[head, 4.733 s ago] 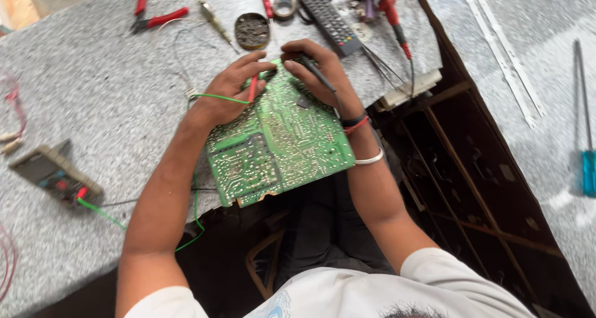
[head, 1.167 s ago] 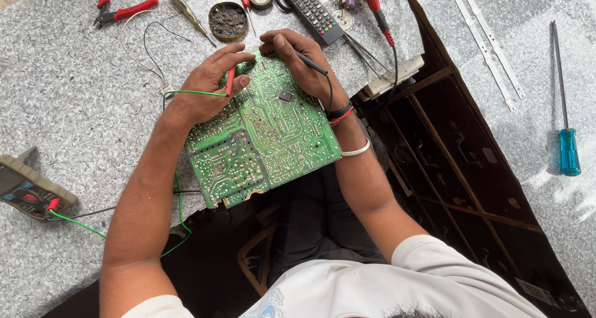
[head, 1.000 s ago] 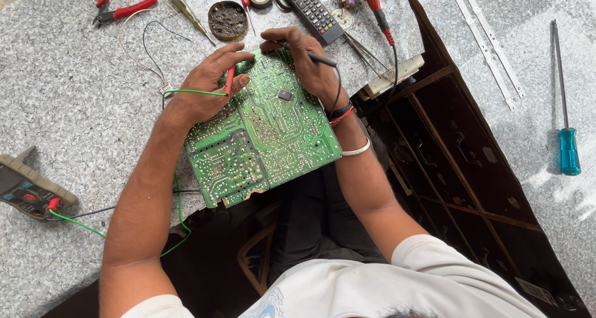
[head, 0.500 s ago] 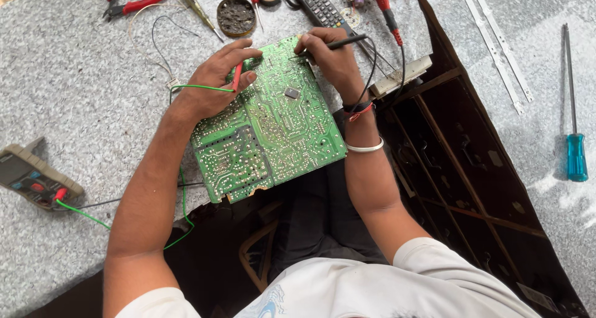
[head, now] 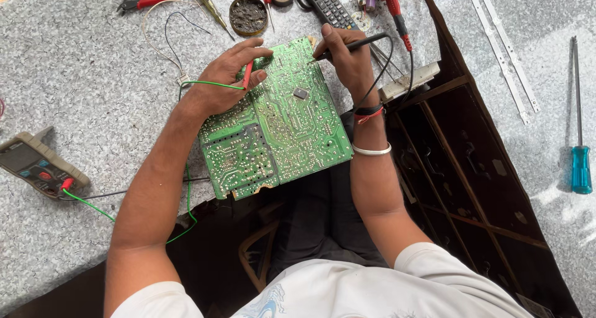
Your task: The person holds a green circuit board on their lap and probes its solder joints with the red and black leads of a multimeter, moving the probes across different points on the board to test it. They occasionally reposition the board and reach for tools on the workbench while continuing to probe.
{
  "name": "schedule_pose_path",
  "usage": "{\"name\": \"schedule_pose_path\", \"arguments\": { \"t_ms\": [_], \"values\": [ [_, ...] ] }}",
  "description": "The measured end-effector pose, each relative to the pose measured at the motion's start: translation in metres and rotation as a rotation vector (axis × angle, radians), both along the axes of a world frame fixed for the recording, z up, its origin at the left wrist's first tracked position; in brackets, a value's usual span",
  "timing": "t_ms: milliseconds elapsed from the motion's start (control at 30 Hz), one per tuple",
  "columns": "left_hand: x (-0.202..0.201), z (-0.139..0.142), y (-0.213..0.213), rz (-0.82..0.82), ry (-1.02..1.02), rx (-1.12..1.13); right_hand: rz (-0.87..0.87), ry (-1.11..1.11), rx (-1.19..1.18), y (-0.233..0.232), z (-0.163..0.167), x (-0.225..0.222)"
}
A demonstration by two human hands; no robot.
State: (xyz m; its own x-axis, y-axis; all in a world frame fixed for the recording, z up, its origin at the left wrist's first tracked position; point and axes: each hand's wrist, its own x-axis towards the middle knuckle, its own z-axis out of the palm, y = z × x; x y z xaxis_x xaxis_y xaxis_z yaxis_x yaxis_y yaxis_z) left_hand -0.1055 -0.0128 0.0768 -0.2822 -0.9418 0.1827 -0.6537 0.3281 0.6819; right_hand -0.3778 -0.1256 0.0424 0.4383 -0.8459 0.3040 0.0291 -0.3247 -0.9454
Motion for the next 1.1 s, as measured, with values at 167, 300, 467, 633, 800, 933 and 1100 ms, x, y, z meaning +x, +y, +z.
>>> {"name": "schedule_pose_path", "arguments": {
  "t_ms": [167, 300, 467, 633, 800, 933, 1100],
  "values": [
    [0.0, -0.001, -0.002, -0.009, 0.018, -0.006, 0.006, 0.099, 0.015, 0.002, 0.006, -0.005],
    [0.002, -0.002, -0.001, -0.008, 0.001, -0.003, 0.134, 0.16, 0.062, 0.008, 0.007, -0.005],
    [0.0, -0.002, -0.002, -0.007, -0.013, 0.018, -0.024, 0.121, 0.021, 0.001, 0.002, -0.009],
    [0.0, -0.001, -0.001, -0.009, 0.002, 0.011, -0.083, 0.115, 0.007, -0.006, -0.002, -0.01],
    [0.002, 0.0, -0.001, -0.002, 0.003, 0.012, 0.029, 0.172, 0.022, 0.005, -0.004, -0.002],
    [0.0, -0.002, -0.001, 0.018, -0.025, 0.045, 0.018, 0.17, 0.014, 0.004, -0.004, -0.002],
    [0.0, -0.003, -0.002, 0.013, -0.019, 0.034, -0.039, 0.114, 0.048, -0.006, 0.001, -0.016]
  ]
}}
